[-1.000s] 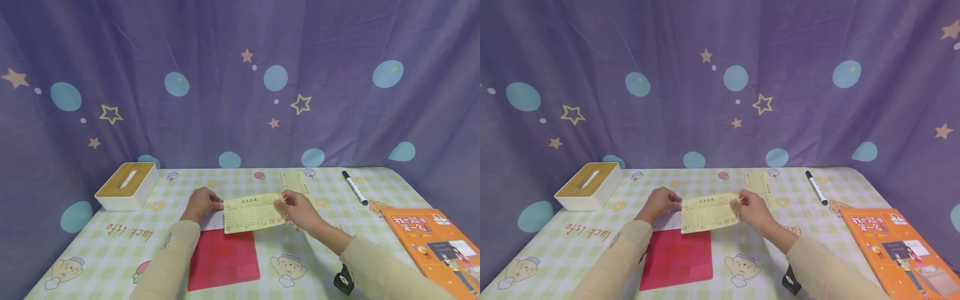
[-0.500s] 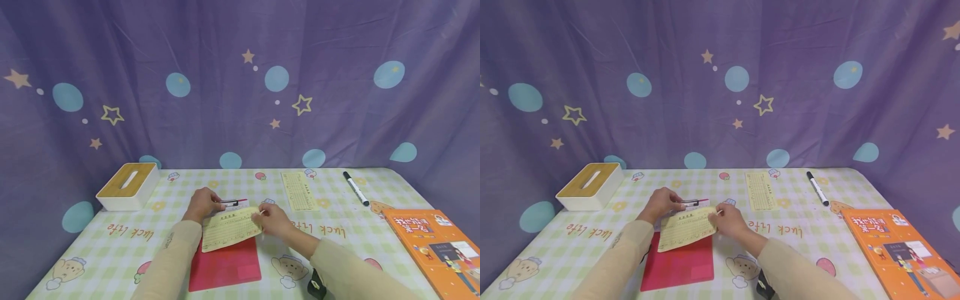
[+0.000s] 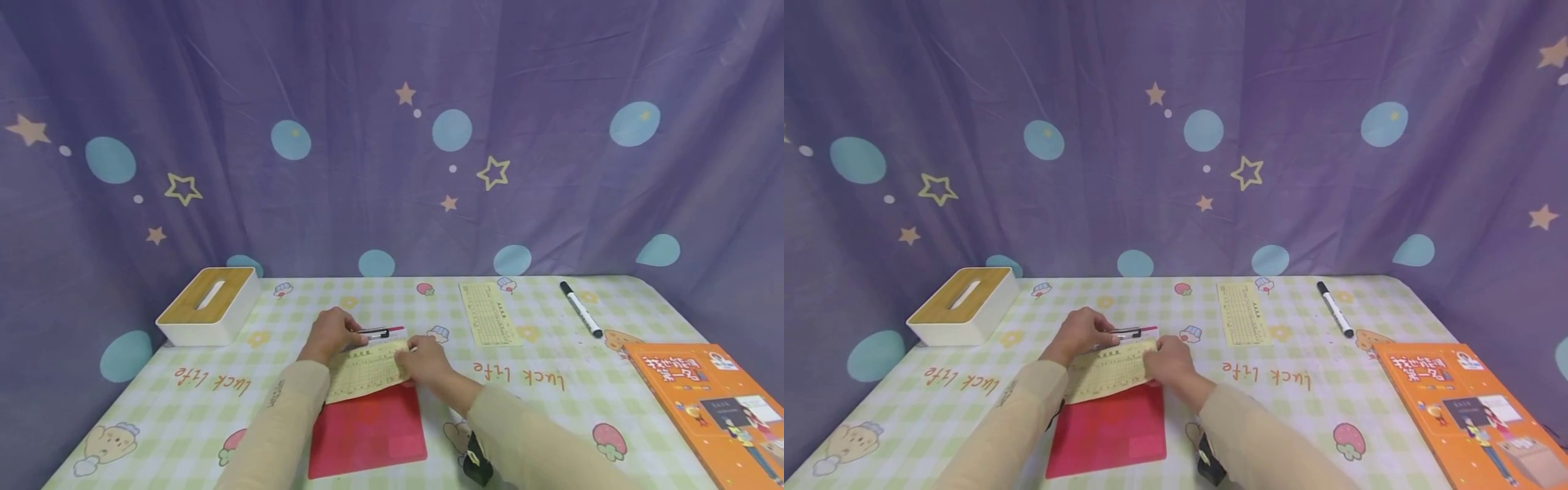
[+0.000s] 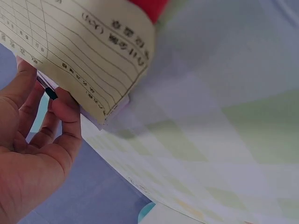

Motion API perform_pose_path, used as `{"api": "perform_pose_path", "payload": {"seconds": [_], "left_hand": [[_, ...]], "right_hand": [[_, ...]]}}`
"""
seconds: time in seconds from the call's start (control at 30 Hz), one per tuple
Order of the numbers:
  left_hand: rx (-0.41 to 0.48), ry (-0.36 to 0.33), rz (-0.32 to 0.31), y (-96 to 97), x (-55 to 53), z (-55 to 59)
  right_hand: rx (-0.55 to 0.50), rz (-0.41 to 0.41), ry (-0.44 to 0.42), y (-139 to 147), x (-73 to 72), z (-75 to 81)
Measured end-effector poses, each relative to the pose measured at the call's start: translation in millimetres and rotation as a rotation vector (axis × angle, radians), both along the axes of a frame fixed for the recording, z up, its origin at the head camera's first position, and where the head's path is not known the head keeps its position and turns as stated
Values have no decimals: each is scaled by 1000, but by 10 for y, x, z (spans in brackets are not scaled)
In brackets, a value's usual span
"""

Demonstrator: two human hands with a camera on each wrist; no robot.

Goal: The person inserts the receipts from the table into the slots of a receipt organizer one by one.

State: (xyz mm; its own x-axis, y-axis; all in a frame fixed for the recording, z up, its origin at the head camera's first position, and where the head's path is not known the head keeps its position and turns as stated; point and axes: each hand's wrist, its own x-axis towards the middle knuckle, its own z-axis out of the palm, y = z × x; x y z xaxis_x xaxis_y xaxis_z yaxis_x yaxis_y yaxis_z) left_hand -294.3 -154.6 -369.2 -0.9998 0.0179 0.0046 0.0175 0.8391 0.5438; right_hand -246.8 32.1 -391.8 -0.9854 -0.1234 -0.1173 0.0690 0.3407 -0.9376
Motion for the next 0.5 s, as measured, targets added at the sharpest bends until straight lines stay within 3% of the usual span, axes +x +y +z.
{"api": "perform_pose_path", "payload": {"seconds": [0.4, 0.5], "left_hand": [[9, 4, -60, -39, 11, -1], [4, 5, -84, -61, 21, 16]], "right_hand": [[25, -137, -59, -118, -106, -58], [98, -159, -38, -139, -105, -52]]}}
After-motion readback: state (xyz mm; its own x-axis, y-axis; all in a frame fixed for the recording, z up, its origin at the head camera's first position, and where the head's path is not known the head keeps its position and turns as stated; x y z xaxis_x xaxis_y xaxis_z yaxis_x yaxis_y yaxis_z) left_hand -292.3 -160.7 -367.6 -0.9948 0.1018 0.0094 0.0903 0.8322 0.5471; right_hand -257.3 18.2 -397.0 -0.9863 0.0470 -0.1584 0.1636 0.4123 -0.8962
